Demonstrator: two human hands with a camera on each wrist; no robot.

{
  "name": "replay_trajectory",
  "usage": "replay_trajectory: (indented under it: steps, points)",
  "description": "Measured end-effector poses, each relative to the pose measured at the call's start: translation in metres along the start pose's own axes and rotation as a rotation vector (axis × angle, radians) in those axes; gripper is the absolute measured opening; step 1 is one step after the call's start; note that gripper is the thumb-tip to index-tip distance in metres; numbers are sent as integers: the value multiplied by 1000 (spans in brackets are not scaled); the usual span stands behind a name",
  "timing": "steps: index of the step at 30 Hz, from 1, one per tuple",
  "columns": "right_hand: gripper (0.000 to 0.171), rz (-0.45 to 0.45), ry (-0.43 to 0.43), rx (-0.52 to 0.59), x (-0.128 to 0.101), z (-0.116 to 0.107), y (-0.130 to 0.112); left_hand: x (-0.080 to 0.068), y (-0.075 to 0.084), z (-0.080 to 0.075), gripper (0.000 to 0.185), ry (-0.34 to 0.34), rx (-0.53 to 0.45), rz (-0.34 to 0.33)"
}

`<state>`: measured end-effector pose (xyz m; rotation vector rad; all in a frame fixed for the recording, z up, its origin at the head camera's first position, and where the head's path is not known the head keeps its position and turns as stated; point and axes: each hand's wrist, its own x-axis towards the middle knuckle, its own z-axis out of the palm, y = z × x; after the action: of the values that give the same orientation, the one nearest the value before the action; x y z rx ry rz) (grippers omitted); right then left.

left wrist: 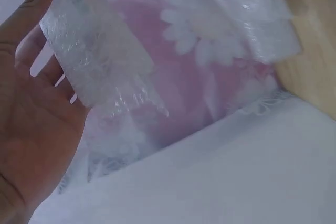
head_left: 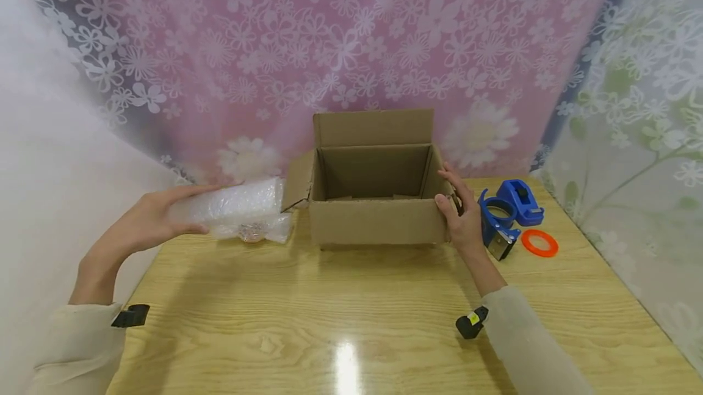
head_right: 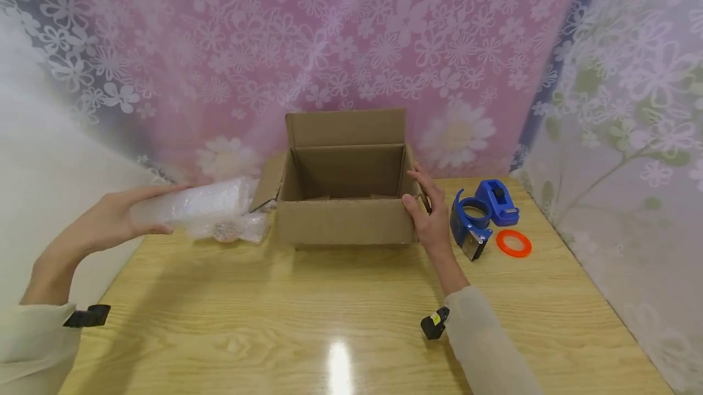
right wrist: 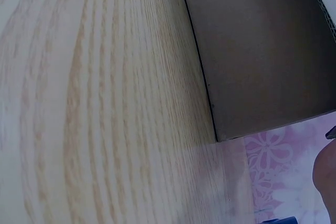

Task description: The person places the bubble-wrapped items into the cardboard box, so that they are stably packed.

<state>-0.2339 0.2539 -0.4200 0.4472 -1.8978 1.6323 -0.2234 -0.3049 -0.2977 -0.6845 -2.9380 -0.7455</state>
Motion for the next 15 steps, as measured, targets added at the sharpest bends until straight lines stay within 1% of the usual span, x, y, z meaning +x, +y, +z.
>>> replay_trajectory:
  steps: [2, 5, 7, 8, 12, 15]
  points:
    - [49, -3, 0, 3, 0, 0, 1, 7, 8, -3, 76, 31, -2, 14]
    - [48, -14, 4, 6, 0, 0, 1, 21, 22, -4, 76, 62, -5, 37]
    - [48, -14, 0, 11, 0, 2, -8, 32, 31, -3, 76, 72, 15, 53]
    - [48, -14, 1, 16, 0, 2, -9, 38, 35, -2, 75, 76, 25, 65]
    - [48, -19, 8, 23, -2, 3, -11, 61, 52, 7, 72, 66, 53, 125]
    - [47, -27, 12, 24, -2, 4, -10, 76, 63, 15, 70, 44, 45, 165]
